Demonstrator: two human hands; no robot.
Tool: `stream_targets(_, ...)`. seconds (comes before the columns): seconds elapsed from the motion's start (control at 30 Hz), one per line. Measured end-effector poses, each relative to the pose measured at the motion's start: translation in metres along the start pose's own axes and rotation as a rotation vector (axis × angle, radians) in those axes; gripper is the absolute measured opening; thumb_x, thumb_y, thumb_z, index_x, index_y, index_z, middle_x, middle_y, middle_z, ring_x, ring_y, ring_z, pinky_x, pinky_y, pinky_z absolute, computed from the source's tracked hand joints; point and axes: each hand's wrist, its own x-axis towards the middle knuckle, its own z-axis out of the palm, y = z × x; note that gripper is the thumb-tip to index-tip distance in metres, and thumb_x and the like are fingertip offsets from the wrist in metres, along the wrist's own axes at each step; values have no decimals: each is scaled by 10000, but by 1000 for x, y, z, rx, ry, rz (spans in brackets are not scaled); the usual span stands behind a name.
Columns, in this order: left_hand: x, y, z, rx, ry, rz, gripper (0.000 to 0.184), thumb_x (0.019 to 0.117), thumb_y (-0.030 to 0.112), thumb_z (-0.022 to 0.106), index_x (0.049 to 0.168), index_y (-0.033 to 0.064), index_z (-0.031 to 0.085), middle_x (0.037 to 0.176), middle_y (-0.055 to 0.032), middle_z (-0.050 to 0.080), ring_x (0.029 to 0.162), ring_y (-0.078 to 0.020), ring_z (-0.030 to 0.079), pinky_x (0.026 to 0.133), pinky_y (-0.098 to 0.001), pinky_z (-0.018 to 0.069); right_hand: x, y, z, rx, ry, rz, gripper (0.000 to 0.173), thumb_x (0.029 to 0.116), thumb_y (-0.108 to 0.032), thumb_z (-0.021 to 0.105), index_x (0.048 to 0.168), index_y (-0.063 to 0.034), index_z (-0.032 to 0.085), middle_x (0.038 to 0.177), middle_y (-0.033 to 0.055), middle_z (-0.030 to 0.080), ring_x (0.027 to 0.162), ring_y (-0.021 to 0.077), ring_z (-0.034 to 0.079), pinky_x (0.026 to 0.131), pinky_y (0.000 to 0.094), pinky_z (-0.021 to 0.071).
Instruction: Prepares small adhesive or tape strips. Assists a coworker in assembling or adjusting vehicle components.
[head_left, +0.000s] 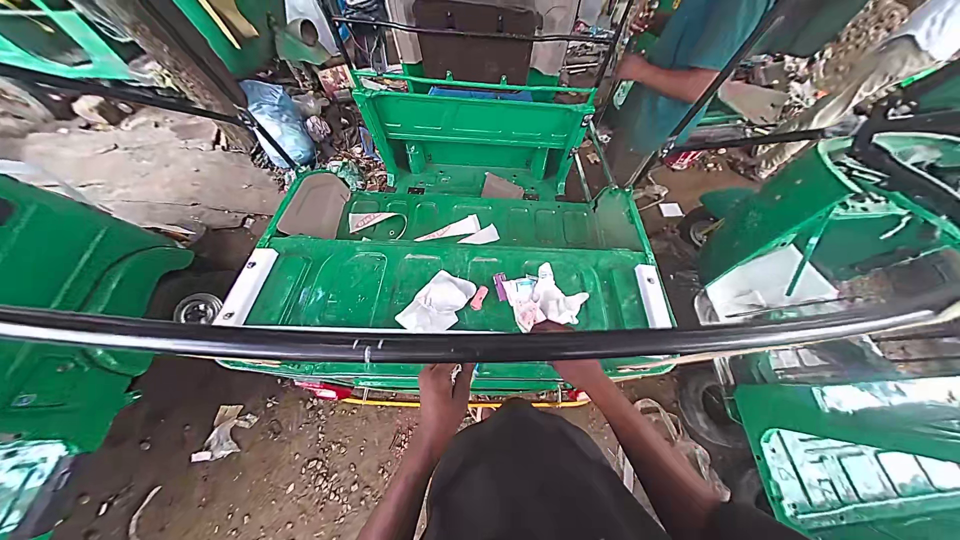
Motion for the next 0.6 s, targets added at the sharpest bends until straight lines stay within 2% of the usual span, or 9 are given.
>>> stream_targets(0.03, 4, 4, 7, -29, -10, 16, 220, 993, 198, 615, 998, 32, 759, 888, -20, 703, 856, -14, 653, 815, -177, 549, -13, -1, -6, 217, 7, 22, 171, 1000, -202, 620, 1068, -72, 706, 719, -32, 635, 570, 60, 585, 549, 250, 533)
stream_targets(0.1, 9, 14, 21, -85, -39, 42, 212, 999, 194, 616, 994, 31, 750, 886, -10, 695, 860, -8, 643, 819, -166, 543, -38, -6, -15, 583, -19, 57, 132, 969, -90, 648, 1066, -16, 697, 785, 6, 684, 632, 109, 657, 610, 304, 605)
stream_targets(0.2, 17, 26, 39, -128, -83, 82, 201, 1003, 181, 612, 1017, 37, 751, 910, -10, 703, 882, -18, 650, 832, -181, 549, -64, -9, -23, 731, 6, -13, 266, 877, -17, 761, 1136, 4, 705, 919, 60, 733, 739, 137, 702, 686, 324, 631)
stream_targets(0.3, 18, 38, 57, -145, -117, 114, 203, 1010, 184, 616, 1015, 28, 746, 919, -20, 705, 880, -25, 649, 833, -187, 547, -79, -6, -28, 604, 107, -161, 134, 970, -132, 676, 1029, -43, 758, 909, -14, 717, 753, 31, 630, 674, 212, 546)
stream_targets(0.33, 17, 44, 63, -145, -128, 120, 210, 1013, 188, 615, 1016, 23, 745, 918, -23, 706, 874, -28, 646, 828, -190, 544, -82, -5, -32, 596, 105, -210, 171, 1008, -195, 642, 1012, -64, 752, 965, -21, 692, 858, 43, 626, 754, 225, 543)
stream_targets(0.4, 13, 58, 75, -126, -138, 133, 216, 1016, 196, 618, 1029, 20, 741, 920, -33, 697, 858, -36, 644, 804, -189, 548, -89, -5, -41, 698, 61, -224, 239, 1062, -263, 556, 1025, -73, 695, 1071, 39, 688, 1004, 159, 677, 866, 359, 605)
stream_targets(0.47, 8, 72, 87, -109, -127, 158, 219, 1014, 191, 625, 1061, 10, 739, 909, -42, 677, 824, -36, 628, 759, -168, 540, -96, -9, -48, 865, 49, -171, 277, 1074, -310, 544, 1071, -66, 675, 986, 72, 709, 870, 201, 727, 769, 394, 646)
stream_targets(0.53, 2, 89, 99, -93, -118, 171, 213, 1015, 178, 623, 1072, 4, 732, 900, -44, 664, 812, -34, 619, 746, -158, 533, -104, -9, -57, 898, 49, -157, 336, 1091, -327, 501, 1173, -58, 685, 846, 19, 660, 697, 111, 645, 641, 291, 587)
stream_targets(0.6, -4, 104, 111, -89, -112, 180, 209, 1016, 170, 621, 1063, -3, 728, 905, -53, 666, 814, -41, 620, 750, -161, 532, -110, -8, -67, 889, 60, -177, 364, 1098, -325, 474, 1208, -46, 679, 778, -25, 609, 646, 52, 562, 606, 222, 506)
